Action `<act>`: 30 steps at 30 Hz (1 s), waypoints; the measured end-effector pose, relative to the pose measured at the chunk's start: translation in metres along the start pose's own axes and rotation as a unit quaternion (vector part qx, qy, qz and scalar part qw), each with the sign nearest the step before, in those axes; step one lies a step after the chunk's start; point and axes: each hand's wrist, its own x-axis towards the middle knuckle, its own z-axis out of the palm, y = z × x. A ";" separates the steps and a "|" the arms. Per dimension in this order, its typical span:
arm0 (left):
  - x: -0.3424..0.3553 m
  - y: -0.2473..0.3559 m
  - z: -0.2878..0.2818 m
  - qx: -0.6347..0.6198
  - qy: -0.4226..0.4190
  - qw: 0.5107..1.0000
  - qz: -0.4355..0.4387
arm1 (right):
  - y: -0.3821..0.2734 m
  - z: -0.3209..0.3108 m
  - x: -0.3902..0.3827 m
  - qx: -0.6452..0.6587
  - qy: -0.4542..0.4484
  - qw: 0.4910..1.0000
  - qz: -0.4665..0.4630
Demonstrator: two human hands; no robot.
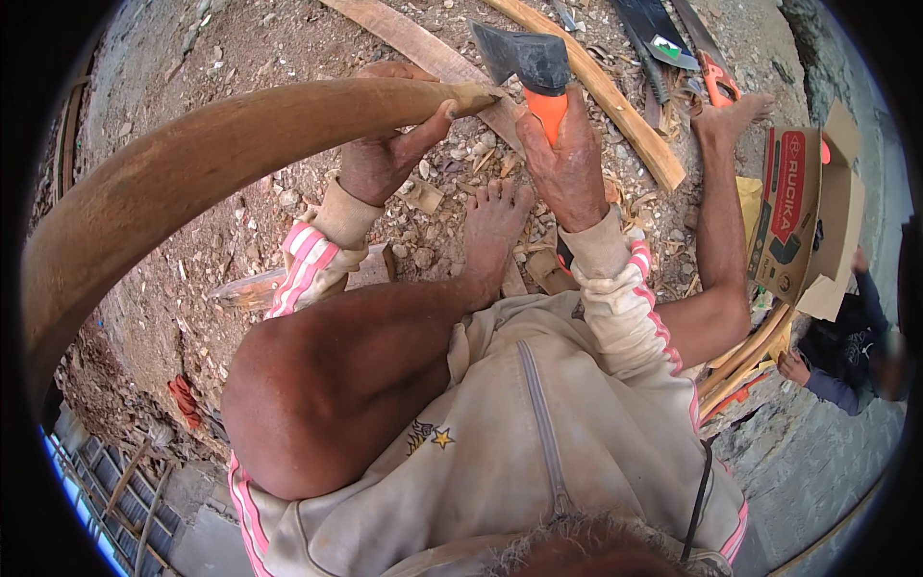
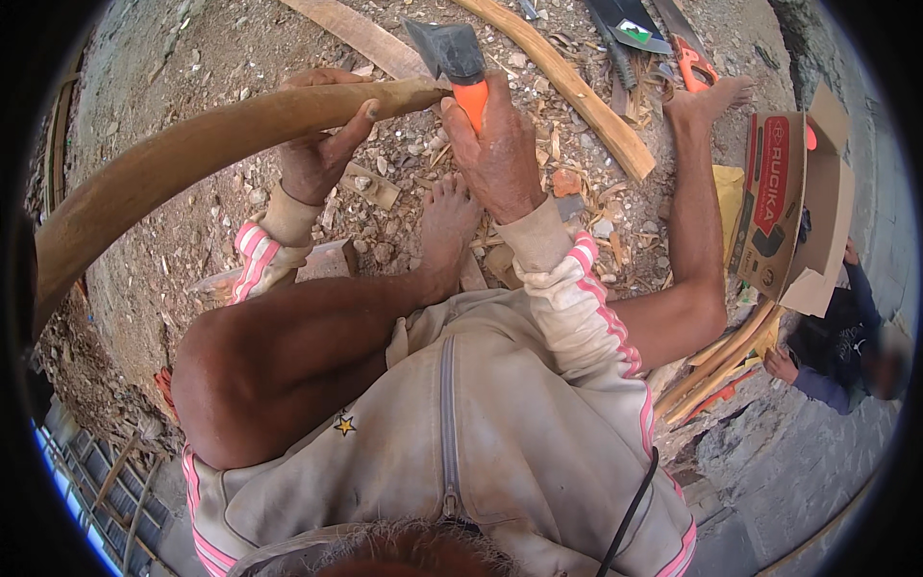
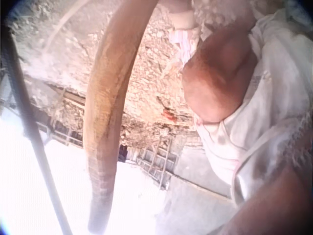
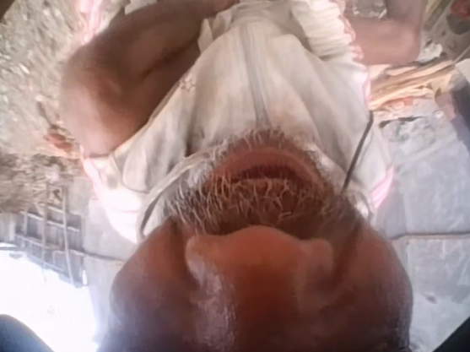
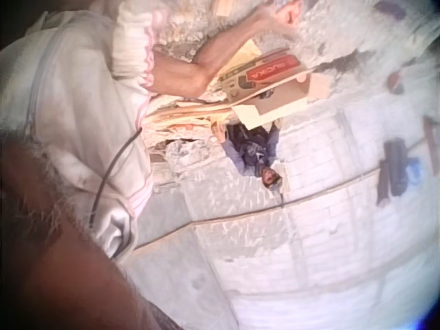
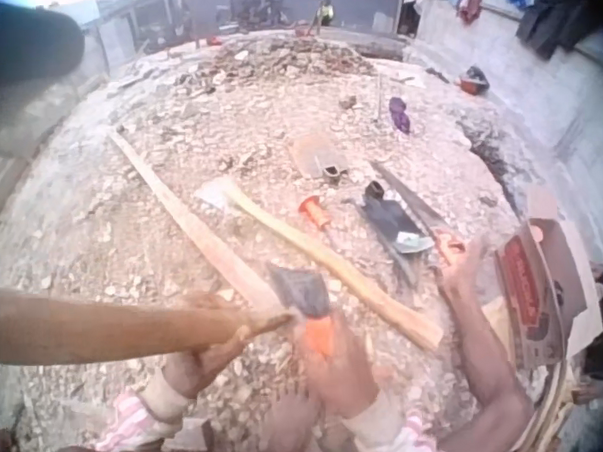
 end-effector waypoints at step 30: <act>-0.001 0.002 -0.001 -0.053 0.018 0.998 0.010 | 0.010 0.010 0.005 -0.027 0.007 0.999 -0.040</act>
